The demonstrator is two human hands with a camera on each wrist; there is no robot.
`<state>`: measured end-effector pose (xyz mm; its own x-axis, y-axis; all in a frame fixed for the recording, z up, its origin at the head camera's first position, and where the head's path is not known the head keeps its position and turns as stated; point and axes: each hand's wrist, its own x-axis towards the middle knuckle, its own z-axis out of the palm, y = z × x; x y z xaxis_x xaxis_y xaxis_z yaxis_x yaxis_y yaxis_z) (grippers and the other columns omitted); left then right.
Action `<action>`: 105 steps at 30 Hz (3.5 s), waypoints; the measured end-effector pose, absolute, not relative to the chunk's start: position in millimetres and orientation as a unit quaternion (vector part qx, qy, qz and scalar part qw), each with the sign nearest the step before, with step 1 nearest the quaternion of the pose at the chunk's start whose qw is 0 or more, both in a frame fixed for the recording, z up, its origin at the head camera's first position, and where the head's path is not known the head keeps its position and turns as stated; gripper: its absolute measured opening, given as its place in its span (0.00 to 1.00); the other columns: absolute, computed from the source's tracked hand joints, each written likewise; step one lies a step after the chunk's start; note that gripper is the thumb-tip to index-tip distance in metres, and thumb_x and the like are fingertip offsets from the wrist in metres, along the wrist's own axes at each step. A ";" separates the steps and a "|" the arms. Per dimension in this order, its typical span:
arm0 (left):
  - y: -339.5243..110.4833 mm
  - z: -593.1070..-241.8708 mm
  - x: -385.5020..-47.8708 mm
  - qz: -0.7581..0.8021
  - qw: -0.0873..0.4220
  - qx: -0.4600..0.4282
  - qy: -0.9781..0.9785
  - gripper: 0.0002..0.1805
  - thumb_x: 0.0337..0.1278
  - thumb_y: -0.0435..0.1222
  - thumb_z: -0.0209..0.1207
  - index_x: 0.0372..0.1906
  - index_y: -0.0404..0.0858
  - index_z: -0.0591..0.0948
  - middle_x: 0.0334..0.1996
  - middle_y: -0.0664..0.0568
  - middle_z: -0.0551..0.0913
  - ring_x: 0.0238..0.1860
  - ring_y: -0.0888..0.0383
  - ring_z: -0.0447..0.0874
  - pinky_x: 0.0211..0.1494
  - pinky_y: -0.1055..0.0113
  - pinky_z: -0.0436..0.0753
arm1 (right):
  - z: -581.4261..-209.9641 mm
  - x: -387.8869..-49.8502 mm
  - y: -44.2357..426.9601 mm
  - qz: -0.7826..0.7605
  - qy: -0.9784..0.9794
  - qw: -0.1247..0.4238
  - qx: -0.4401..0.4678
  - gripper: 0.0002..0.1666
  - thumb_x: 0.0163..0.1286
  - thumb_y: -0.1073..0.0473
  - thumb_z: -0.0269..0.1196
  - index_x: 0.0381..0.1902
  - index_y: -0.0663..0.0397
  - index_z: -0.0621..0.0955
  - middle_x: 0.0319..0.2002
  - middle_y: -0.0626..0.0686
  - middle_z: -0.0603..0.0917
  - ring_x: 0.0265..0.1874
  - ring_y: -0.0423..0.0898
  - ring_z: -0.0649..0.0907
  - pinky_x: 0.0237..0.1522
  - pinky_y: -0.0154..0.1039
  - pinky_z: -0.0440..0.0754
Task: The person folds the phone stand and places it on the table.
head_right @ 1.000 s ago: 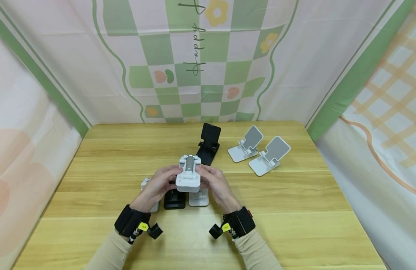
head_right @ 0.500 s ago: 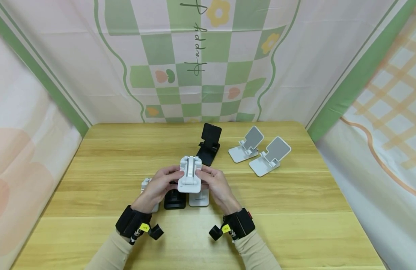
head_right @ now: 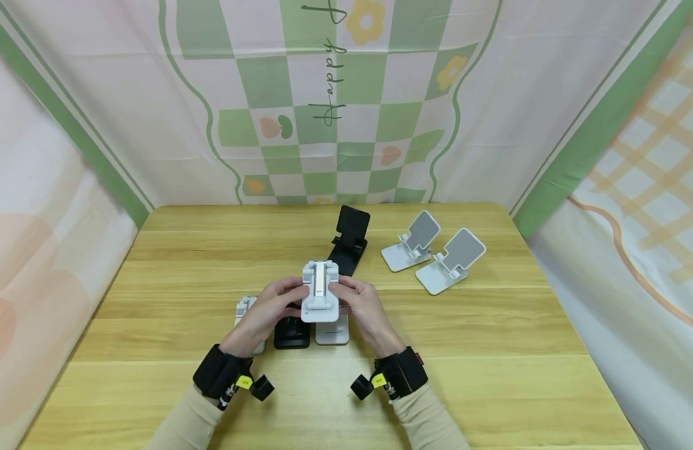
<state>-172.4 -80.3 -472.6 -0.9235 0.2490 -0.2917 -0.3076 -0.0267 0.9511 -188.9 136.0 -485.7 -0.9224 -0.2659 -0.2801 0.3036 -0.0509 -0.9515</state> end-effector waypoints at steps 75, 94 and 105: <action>-90.7 -471.3 -163.9 0.635 0.087 -0.041 0.767 0.21 0.75 0.46 0.59 0.64 0.42 0.81 0.56 0.49 0.81 0.43 0.52 0.82 0.36 0.70 0.75 | -504.1 -188.7 217.3 -0.414 0.905 0.097 0.012 0.22 0.75 0.52 0.64 0.56 0.65 0.83 0.36 0.57 0.89 0.24 0.43 0.82 0.23 0.35 0.80; -88.7 -476.6 -160.2 0.648 0.105 -0.036 0.753 0.21 0.75 0.47 0.59 0.64 0.42 0.81 0.55 0.48 0.82 0.46 0.49 0.82 0.42 0.64 0.78 | -489.6 -267.1 192.2 -0.505 0.862 0.017 -0.048 0.42 0.78 0.44 0.61 0.78 0.61 0.62 0.67 0.64 0.73 0.67 0.60 0.72 0.69 0.54 0.71; -88.3 -479.1 -162.3 0.647 0.102 -0.038 0.755 0.20 0.75 0.46 0.60 0.64 0.42 0.81 0.55 0.47 0.82 0.45 0.50 0.82 0.43 0.61 0.78 | -479.8 -296.1 172.8 -0.583 0.805 0.080 -0.075 0.54 0.77 0.47 0.63 0.85 0.47 0.42 0.84 0.58 0.46 0.82 0.56 0.49 0.81 0.51 0.52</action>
